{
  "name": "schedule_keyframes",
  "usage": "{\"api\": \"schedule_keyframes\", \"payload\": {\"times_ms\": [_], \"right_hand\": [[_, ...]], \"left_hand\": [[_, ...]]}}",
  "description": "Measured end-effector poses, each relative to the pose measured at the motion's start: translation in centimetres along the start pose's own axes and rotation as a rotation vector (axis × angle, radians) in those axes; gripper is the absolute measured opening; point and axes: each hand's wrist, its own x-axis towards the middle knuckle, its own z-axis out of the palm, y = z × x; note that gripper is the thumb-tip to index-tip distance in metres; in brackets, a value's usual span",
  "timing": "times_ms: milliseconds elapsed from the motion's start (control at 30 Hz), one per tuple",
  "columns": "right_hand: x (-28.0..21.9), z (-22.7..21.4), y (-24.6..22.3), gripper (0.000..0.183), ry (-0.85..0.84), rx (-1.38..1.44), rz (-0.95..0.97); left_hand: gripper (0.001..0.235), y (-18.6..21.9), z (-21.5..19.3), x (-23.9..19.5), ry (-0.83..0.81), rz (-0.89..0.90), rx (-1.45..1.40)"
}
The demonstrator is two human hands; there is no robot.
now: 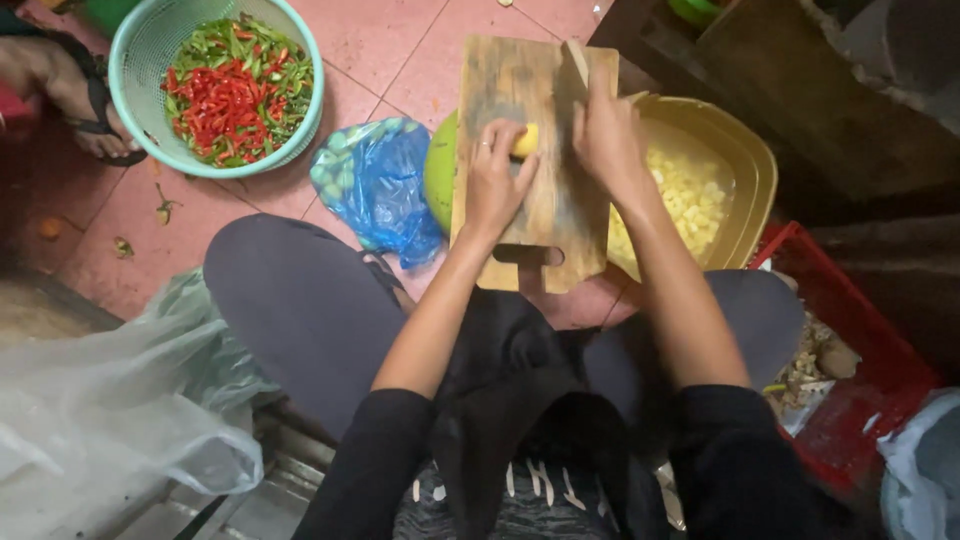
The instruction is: The person is slicing peeled potatoes into small pieces using a crinkle-cut knife on a wooden board.
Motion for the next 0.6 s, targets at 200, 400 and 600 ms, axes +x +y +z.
{"api": "schedule_keyframes", "payload": {"times_ms": [200,400,600], "right_hand": [[-1.2,-2.5,-1.5,0.027,-0.232,-0.364,0.085],[-0.9,-8.3,-0.4,0.026,-0.070,0.167,0.165],[-2.2,-6.7,2.4,0.027,0.022,0.082,0.179]], "left_hand": [[0.035,0.9,-0.3,0.8,0.039,0.054,0.159],[0.027,1.5,-0.9,1.1,0.089,0.158,0.177],[0.017,2.7,0.3,0.9,0.053,0.142,0.202]]}}
